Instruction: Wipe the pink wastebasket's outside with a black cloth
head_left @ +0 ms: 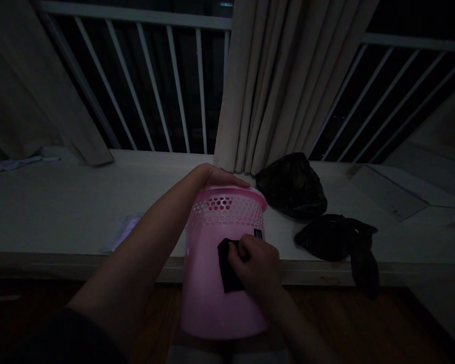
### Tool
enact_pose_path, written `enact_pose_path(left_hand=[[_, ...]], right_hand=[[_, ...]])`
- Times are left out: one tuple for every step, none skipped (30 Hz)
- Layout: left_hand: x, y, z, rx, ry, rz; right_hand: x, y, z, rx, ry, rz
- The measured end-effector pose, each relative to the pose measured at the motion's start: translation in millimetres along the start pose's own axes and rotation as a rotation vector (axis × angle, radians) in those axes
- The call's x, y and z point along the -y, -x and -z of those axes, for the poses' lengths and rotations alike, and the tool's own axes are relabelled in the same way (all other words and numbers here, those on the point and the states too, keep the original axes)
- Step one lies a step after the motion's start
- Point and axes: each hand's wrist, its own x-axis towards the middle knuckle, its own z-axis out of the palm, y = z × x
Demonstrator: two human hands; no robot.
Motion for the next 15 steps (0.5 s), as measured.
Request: enact_pose_path(left_hand=[[-0.4,0.8,-1.1,-0.006,-0.005,-0.015],[-0.9,1.7,-2.3,-0.009,-0.006,-0.028],[-1.2,2.6,-3.4,-0.012,-0.001,-0.036],[-1.5,3.4,-4.5,-0.012,0.012,-0.036],[-1.7,4.0,-5.4,-0.013,0.028,-0.03],[-1.7,4.4,-6.1,-0.014,0.043,-0.02],[-1.7,4.6,-6.5,-0.018,0.056,-0.01],[-1.6,4.7,-6.7,-0.03,0.064,-0.002],[-1.6,4.5,-6.8,-0.046,0.065,0.001],[-1.7,4.4,-6.8,-0.06,0.062,0.001],[-2.0,4.1,-6.8,-0.073,0.056,-0.002],[-2.5,4.0,-7.0,-0.08,0.048,-0.002],[-3.1,4.0,-7.4,-0.085,0.04,-0.001],[-3.9,4.2,-8.1,-0.087,0.035,0.0],[-4.8,4.5,-9.1,-0.091,0.033,0.003]], right_hand=[[0.1,-0.2,0.0,0.003,-0.001,-0.005],[0.1,-0.5,0.1,0.007,-0.002,-0.009],[0.1,-0.9,0.2,0.01,-0.002,-0.011],[0.1,-1.3,0.3,0.011,0.0,-0.012],[0.1,-1.6,0.3,0.011,0.003,-0.01],[0.2,-1.9,0.4,0.01,0.005,-0.008],[0.3,-2.0,0.3,0.009,0.005,-0.004],[0.5,-1.9,0.2,0.006,0.006,-0.001],[0.8,-1.6,0.0,0.0,0.006,0.002],[1.2,-1.1,-0.4,-0.004,0.006,0.003],[1.4,-0.7,-0.8,-0.008,0.007,0.002],[1.3,-0.4,-1.2,-0.012,0.009,0.0],[0.7,-0.4,-1.6,-0.013,0.011,-0.003],[-0.6,-0.9,-2.0,-0.012,0.011,-0.006],[-2.8,-1.8,-2.3,-0.009,0.008,-0.008]])
